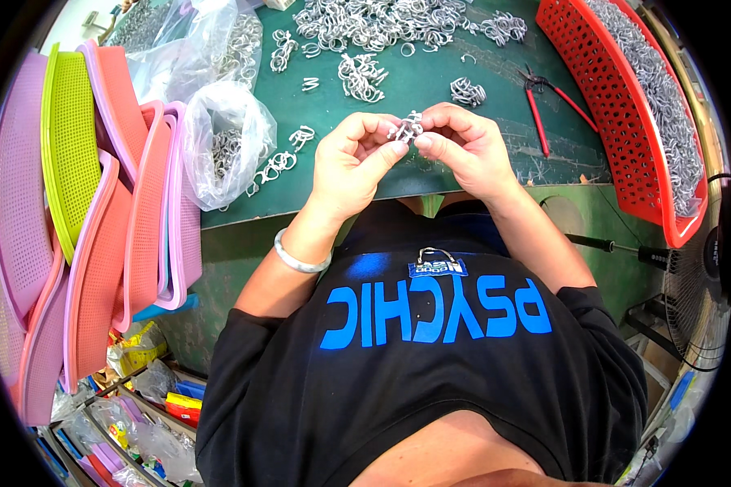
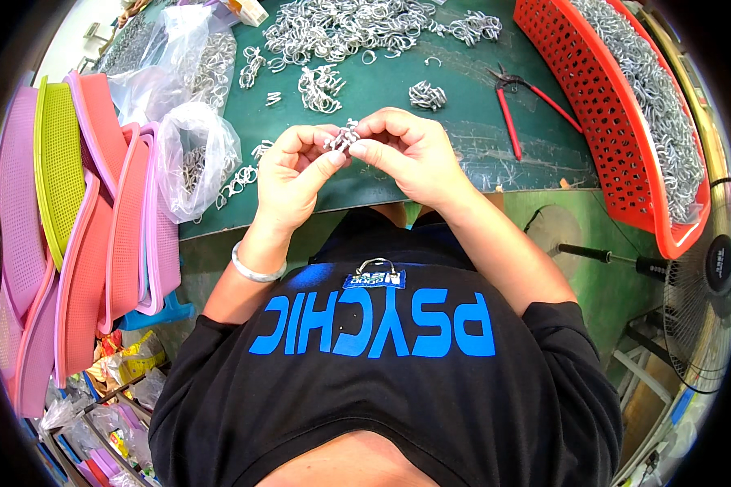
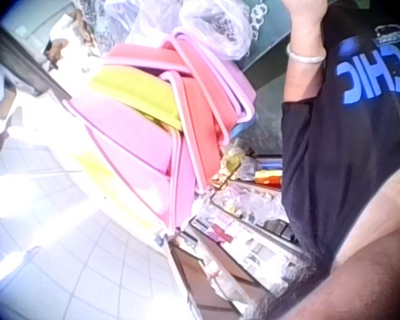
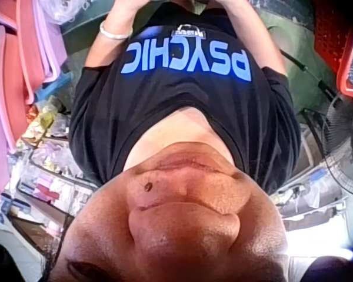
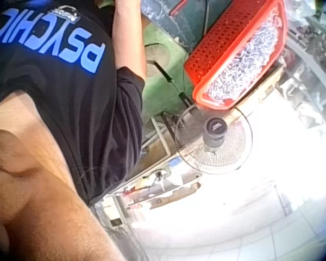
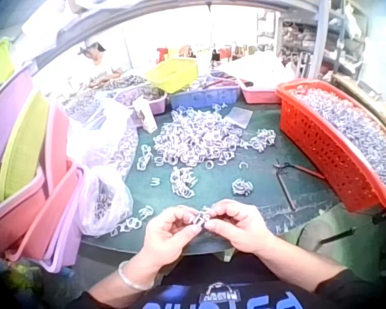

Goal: The person picks up metal links from a table, joins them together by hand, and uses pliers to secure the connections.

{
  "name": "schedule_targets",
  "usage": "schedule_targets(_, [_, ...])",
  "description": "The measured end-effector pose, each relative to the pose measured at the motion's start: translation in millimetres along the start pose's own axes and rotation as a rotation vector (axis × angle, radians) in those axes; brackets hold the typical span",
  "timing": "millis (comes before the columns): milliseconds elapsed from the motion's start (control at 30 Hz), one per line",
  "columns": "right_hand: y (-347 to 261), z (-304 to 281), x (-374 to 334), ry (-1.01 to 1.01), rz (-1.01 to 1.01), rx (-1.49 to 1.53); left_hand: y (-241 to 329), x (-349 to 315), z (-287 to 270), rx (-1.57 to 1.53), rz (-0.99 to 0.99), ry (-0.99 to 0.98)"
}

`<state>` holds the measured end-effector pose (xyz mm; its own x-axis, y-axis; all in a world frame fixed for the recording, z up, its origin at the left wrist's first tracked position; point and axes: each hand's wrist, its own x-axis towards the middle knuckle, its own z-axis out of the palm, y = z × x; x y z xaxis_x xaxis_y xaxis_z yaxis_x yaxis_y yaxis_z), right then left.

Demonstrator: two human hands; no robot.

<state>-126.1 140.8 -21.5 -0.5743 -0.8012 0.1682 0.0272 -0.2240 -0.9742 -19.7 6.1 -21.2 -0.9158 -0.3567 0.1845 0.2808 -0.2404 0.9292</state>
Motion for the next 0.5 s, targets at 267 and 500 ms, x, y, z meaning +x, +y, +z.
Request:
schedule_targets(267, [-2.6, -3.0, 3.5, -0.031, -0.164, -0.090, 2.5, 1.2, -2.3, -0.123, -0.102, 0.012])
schedule_targets(500, [-1.8, -2.6, 4.4, -0.065, -0.141, -0.034, 5.3, 0.7, -2.4, -0.140, -0.198, 0.023])
